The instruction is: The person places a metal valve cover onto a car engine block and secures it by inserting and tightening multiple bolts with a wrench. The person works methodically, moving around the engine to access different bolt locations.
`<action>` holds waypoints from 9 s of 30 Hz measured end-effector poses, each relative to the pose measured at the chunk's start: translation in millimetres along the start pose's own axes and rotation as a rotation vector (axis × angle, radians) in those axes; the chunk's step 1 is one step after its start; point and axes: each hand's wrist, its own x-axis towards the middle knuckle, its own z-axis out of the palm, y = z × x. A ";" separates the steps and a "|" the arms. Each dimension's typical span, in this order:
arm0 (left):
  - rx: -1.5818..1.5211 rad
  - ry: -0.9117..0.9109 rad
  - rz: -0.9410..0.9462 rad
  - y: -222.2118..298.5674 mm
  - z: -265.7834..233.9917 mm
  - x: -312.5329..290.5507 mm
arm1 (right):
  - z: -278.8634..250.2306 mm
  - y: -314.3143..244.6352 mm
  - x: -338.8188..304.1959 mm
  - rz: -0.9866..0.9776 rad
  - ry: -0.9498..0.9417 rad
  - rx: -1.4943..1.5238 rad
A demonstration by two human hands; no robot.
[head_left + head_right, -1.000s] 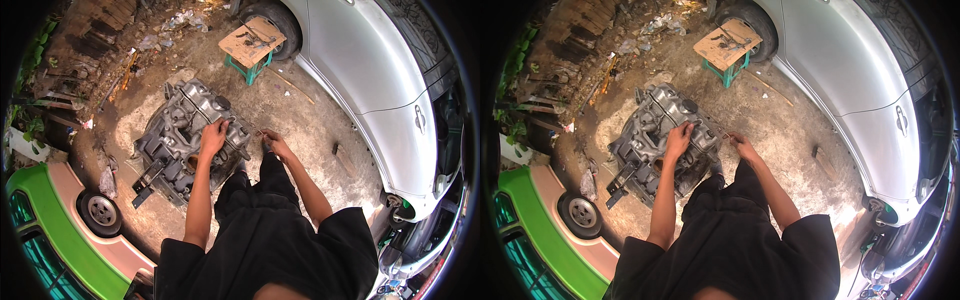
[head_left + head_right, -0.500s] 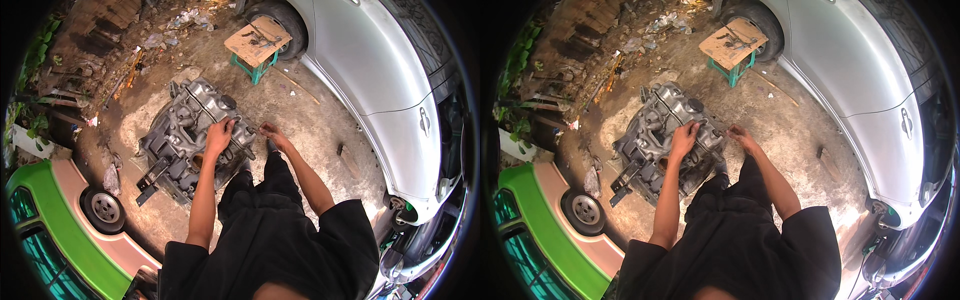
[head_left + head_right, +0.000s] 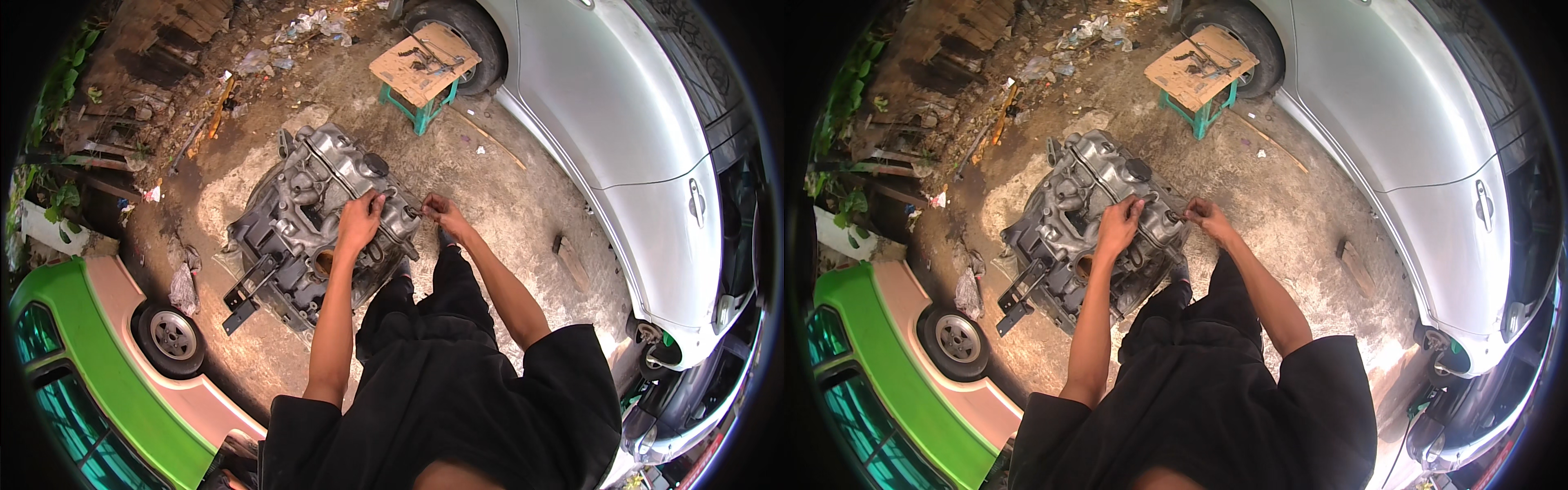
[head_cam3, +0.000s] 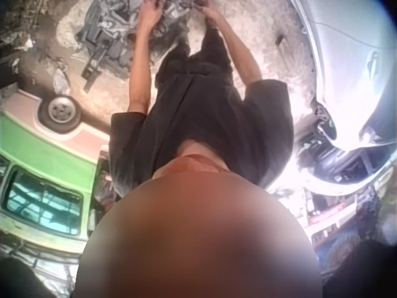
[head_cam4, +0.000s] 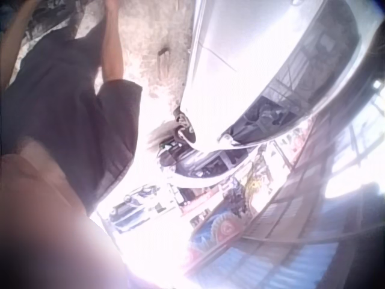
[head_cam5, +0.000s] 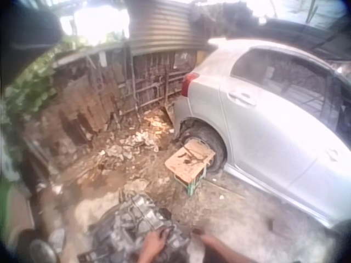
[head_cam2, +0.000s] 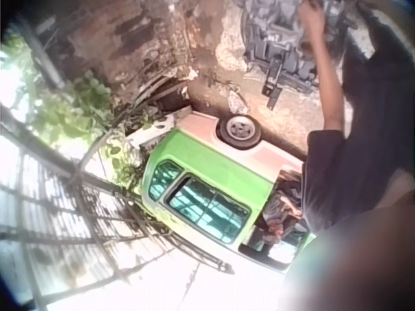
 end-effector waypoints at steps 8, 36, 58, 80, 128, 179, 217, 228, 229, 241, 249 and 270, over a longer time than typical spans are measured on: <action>0.005 0.004 -0.018 1.3 -0.3 -0.6 | 48.4 -62.5 -56.3 0.201 0.169 -0.759; -0.007 0.060 0.050 -2.1 2.4 -1.2 | 32.3 -68.4 -70.4 0.153 0.264 0.327; 0.001 0.050 0.032 -4.1 4.0 0.7 | 47.0 -63.0 -60.5 -0.070 0.475 -0.313; 0.009 0.042 0.011 -1.4 2.2 2.1 | 49.3 -66.3 -66.1 -0.039 0.612 -0.286; -0.038 0.027 -0.017 -0.7 2.7 1.8 | 67.6 -57.3 -61.8 -0.218 0.245 -0.677; -0.033 0.032 0.014 -2.6 1.3 2.1 | 54.6 -49.2 -64.9 -0.148 0.346 -0.552; -0.013 0.036 0.013 -2.3 2.1 3.4 | 11.5 -16.8 -40.2 -0.087 0.341 -0.034; -0.027 0.024 -0.032 -0.6 1.9 2.6 | 13.5 34.1 -21.7 0.058 0.243 -0.020; -0.021 0.030 -0.014 -0.6 1.6 2.9 | 10.4 34.1 -19.9 0.076 0.212 -0.026; -0.025 0.022 -0.026 1.6 0.4 2.3 | 8.3 40.0 -11.2 0.086 0.242 0.018; -0.002 0.019 -0.038 -1.4 2.4 2.9 | 13.0 25.3 -23.3 -0.009 0.137 -0.182; 0.011 0.036 0.009 -5.1 3.9 3.5 | 37.0 -3.4 -74.5 -0.108 0.275 -0.017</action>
